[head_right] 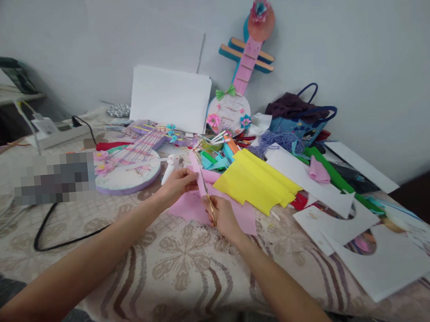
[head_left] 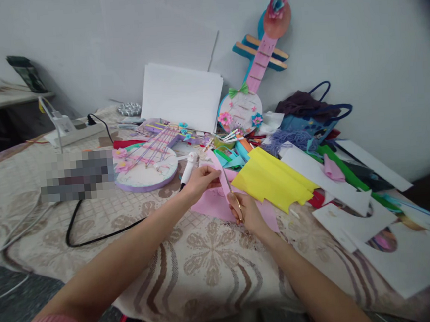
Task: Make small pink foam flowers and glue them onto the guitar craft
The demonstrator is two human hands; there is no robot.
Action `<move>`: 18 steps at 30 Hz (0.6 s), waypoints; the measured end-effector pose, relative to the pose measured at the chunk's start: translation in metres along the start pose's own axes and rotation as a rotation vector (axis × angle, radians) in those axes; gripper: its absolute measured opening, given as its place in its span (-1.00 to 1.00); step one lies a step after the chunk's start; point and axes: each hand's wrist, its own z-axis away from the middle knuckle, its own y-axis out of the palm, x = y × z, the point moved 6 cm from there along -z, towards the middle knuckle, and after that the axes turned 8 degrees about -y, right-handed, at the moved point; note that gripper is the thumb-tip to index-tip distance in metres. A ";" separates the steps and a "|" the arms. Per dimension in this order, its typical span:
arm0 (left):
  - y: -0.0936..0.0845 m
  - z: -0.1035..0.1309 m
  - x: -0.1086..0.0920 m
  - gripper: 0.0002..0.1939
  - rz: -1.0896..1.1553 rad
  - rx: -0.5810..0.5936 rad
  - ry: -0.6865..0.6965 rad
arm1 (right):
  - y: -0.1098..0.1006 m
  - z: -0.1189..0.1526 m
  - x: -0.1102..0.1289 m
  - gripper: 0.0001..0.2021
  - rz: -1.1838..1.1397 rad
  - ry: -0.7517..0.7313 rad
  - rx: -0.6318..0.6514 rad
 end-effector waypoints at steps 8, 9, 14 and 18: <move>-0.003 -0.001 -0.001 -0.79 -0.080 -0.024 -0.005 | -0.050 -0.016 0.007 -0.55 0.534 -0.035 -0.166; -0.003 -0.001 -0.001 -0.79 -0.108 -0.033 -0.008 | -0.062 -0.018 0.007 -0.57 0.724 -0.056 -0.200; -0.003 -0.001 0.000 -0.79 -0.235 -0.040 0.037 | -0.105 -0.019 0.003 -0.66 1.041 -0.111 -0.323; 0.001 0.002 -0.006 -0.78 -0.366 0.010 0.187 | -0.100 -0.013 0.025 -0.66 0.744 -0.324 -0.458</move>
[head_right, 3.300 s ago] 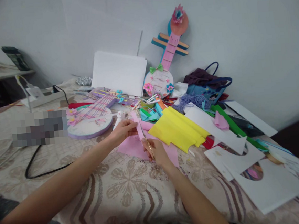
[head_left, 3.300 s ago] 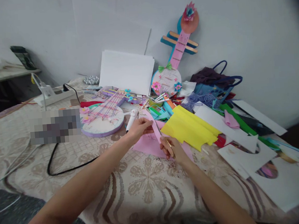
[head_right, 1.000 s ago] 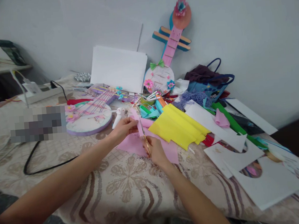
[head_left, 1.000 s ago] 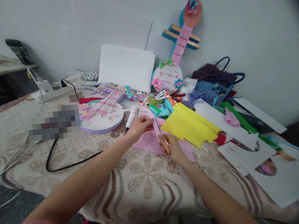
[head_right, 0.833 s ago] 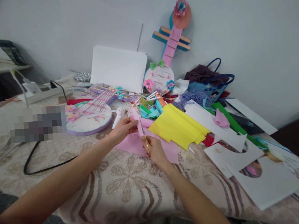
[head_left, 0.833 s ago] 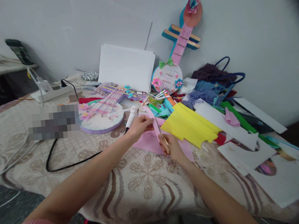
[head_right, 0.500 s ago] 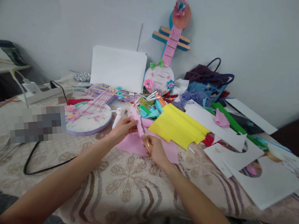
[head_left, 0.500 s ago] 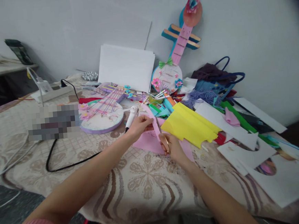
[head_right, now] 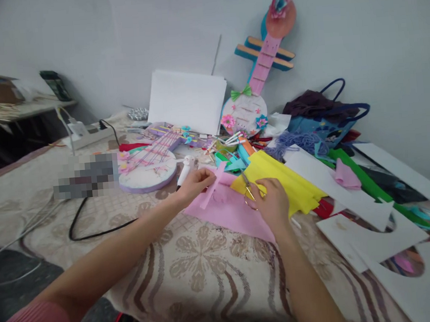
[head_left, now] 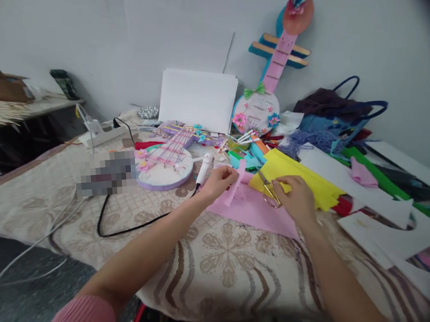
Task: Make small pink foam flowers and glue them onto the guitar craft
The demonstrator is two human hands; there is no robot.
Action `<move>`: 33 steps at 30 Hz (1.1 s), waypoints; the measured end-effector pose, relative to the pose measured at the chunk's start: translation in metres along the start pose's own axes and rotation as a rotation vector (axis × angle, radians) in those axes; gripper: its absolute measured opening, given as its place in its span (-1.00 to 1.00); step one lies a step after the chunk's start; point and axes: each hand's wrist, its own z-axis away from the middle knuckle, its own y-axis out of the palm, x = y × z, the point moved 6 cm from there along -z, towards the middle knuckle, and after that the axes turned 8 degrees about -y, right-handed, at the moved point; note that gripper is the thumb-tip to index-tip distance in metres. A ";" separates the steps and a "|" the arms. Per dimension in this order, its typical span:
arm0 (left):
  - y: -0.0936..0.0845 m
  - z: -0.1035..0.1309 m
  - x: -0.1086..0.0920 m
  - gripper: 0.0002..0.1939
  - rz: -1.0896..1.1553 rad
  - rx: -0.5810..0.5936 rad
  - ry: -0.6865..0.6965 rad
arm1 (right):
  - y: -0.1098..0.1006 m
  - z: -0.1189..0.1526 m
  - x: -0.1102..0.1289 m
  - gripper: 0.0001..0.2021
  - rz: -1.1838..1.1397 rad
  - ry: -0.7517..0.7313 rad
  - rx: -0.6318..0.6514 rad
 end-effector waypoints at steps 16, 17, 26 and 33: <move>0.000 0.002 -0.005 -0.81 -0.037 0.015 0.075 | 0.074 -0.030 0.033 -0.73 -1.175 0.424 0.007; -0.001 0.002 -0.004 -0.81 -0.041 0.009 0.085 | 0.077 -0.027 0.034 -0.73 -1.182 0.427 0.046; 0.007 0.011 -0.017 -0.66 -0.375 0.011 0.335 | 0.089 -0.005 0.030 -0.72 -1.158 0.514 0.064; 0.006 0.012 -0.023 -0.84 -0.468 -0.044 0.381 | 0.084 -0.006 0.031 -0.77 -1.182 0.475 0.047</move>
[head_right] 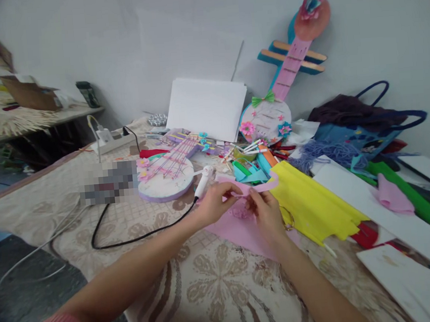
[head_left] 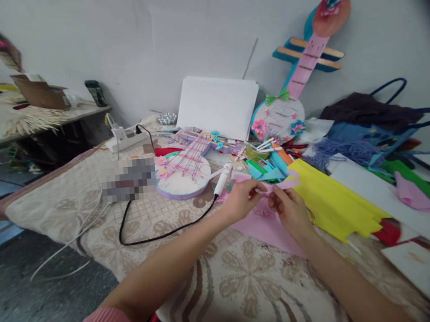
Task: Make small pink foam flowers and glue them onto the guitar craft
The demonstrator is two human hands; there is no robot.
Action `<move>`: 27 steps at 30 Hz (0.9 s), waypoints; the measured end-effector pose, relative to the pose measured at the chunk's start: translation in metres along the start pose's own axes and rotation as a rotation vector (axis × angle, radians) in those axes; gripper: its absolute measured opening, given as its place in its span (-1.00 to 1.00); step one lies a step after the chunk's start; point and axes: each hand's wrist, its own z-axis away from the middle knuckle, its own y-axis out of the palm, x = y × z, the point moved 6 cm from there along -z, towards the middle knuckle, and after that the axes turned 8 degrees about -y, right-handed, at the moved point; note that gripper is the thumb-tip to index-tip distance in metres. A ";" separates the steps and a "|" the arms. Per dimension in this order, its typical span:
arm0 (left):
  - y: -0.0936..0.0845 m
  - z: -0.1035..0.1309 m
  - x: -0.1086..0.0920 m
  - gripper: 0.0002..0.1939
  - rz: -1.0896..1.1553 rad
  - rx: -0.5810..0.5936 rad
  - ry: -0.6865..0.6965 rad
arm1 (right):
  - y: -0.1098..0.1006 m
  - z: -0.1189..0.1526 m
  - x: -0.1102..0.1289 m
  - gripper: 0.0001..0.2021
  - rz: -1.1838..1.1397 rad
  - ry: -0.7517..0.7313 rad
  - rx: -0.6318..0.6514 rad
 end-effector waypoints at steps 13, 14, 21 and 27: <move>0.003 -0.004 0.019 -0.92 0.194 -0.028 -0.166 | 0.002 0.002 0.004 -0.77 0.095 -0.110 0.031; 0.004 -0.004 0.019 -0.93 0.187 -0.018 -0.169 | 0.003 0.003 0.004 -0.78 0.090 -0.114 0.047; 0.004 -0.003 0.015 -0.90 0.189 0.036 -0.192 | 0.005 0.005 0.004 -0.78 0.095 -0.118 0.108; 0.006 -0.003 0.014 -0.90 0.231 0.055 -0.177 | 0.005 0.006 0.002 -0.79 0.110 -0.137 0.112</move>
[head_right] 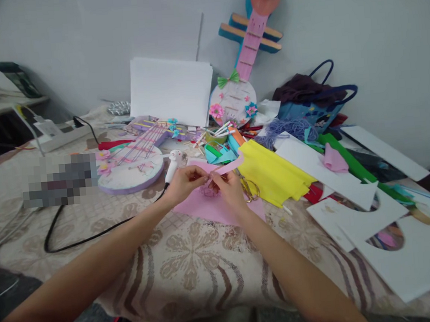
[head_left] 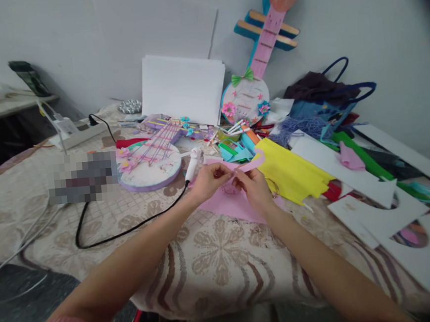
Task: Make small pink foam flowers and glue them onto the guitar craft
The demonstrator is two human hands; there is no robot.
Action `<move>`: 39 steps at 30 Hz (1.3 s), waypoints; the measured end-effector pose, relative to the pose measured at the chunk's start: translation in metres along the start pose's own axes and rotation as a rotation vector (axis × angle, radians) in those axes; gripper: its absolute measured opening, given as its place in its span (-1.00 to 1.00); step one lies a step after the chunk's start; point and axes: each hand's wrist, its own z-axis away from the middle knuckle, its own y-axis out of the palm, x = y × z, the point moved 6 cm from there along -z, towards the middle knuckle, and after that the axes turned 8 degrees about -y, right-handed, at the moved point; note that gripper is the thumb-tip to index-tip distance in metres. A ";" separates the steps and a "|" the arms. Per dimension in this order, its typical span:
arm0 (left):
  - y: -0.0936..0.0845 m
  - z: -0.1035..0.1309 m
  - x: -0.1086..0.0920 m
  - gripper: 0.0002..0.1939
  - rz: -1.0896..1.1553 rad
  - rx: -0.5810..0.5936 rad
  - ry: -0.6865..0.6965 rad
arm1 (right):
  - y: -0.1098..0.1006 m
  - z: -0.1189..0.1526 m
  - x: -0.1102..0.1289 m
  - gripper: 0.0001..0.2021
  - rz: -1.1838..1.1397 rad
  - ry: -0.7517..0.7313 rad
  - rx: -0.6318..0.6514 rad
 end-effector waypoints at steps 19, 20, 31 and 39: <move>0.000 -0.004 0.009 -0.78 0.037 -0.006 -0.033 | 0.009 0.001 0.005 -0.75 0.034 0.032 0.189; 0.000 -0.004 0.008 -0.78 0.014 -0.012 -0.026 | 0.010 0.002 0.005 -0.75 0.040 0.037 0.206; 0.005 -0.004 0.013 -0.76 0.151 0.072 -0.130 | 0.005 0.001 0.002 -0.73 -0.042 0.048 0.115; 0.004 -0.004 0.020 -0.77 0.124 0.063 -0.193 | 0.007 0.004 0.008 -0.72 -0.092 0.106 0.109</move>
